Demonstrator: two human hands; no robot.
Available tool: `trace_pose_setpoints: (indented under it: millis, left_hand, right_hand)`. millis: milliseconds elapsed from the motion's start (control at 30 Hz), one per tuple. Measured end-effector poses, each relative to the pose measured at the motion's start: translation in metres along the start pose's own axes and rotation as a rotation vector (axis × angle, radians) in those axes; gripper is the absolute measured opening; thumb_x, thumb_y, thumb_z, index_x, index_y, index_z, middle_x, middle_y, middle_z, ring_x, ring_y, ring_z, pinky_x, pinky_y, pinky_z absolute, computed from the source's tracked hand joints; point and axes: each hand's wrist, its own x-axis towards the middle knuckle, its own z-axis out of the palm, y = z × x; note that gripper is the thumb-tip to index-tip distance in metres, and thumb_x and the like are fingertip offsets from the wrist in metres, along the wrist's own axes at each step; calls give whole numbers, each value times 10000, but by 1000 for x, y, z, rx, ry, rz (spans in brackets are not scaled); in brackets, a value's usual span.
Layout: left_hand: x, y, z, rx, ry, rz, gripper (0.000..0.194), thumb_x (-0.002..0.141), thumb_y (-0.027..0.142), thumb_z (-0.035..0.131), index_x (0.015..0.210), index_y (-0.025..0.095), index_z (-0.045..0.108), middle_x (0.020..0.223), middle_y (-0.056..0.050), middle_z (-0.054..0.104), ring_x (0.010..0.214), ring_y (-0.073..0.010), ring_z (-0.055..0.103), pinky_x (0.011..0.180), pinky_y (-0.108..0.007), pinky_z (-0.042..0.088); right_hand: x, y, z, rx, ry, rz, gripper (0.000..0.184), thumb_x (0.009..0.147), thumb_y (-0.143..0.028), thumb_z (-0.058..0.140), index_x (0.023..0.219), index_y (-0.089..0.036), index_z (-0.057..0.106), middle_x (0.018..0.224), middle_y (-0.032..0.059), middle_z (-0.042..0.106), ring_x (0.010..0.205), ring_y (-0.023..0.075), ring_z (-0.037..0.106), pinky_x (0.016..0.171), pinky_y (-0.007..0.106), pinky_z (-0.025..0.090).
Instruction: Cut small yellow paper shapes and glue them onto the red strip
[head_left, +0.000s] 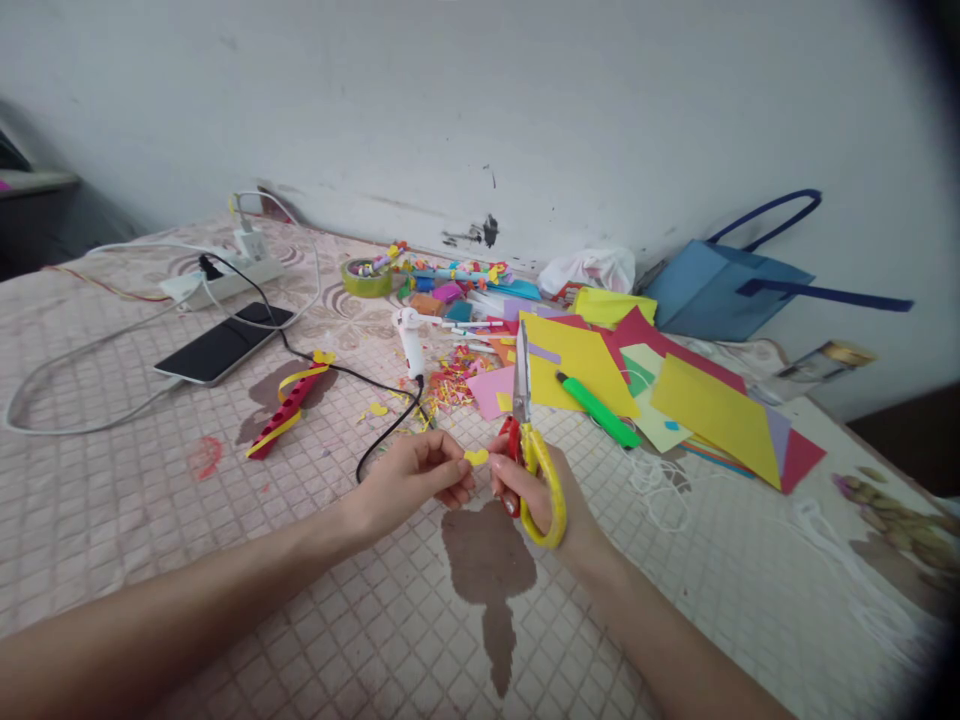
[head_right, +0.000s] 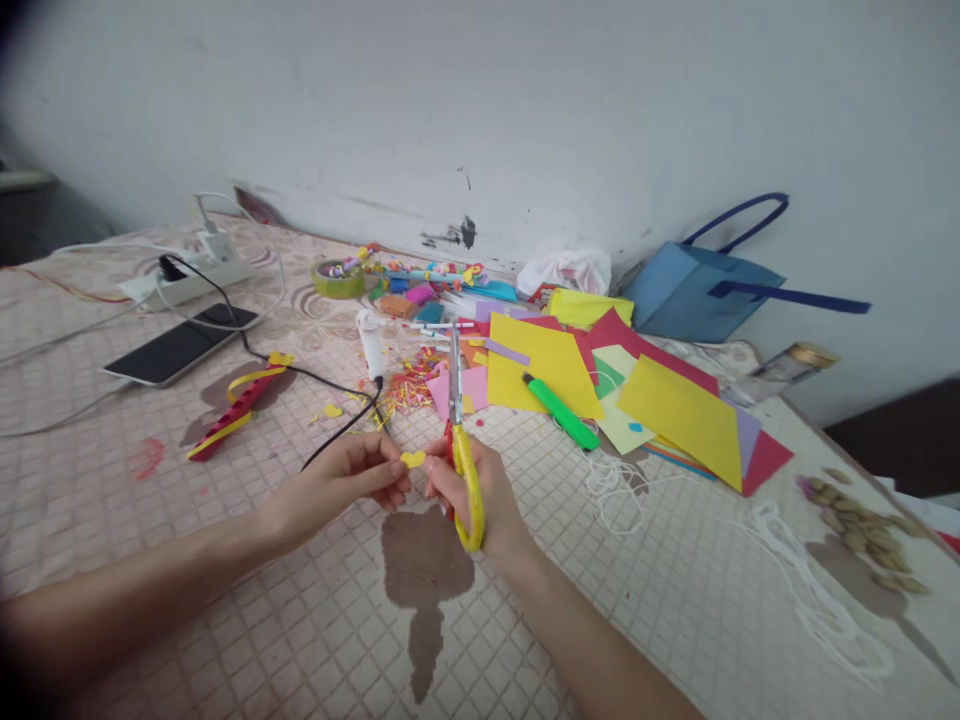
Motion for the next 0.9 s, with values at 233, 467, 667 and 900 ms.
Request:
trace_pose_setpoints:
  millis: [233,467,667,900]
  left_hand:
    - [-1,0,2,45,-51,16,245,760,345,639,743,125,532,676,-34,643,567,-103,581,565,-236,474]
    - [3,14,-13,-150,113,82,233,762,333,649,759,137,523,739,-34,670,636,-119,629,633,-250,498]
    - [4,30,-22,-204,215,219,209,753,298,664,751,144,523,783,-44,693,761,-148,650,765,-299,492]
    - [5,32,-22,-243,217,257,197,772,277,648,744,138,512,750,-41,686,712,-118,628,731,-266,489]
  right_hand:
    - [-6,-3,2,-177,-36,-44,153,789,-318,542,731,-177,530,527,-35,534,441,91,472,432,198,372]
    - [-6,8,4,-140,-92,-55,299,813,-488,504,739,-199,479,481,-78,374,386,78,352,377,202,280]
    - [-9,8,5,-210,-229,-51,297,816,-487,503,720,-207,470,477,-77,353,395,79,288,377,207,239]
    - [-6,14,3,-246,-264,-58,381,809,-574,463,691,-213,433,467,-76,331,371,74,270,357,207,207]
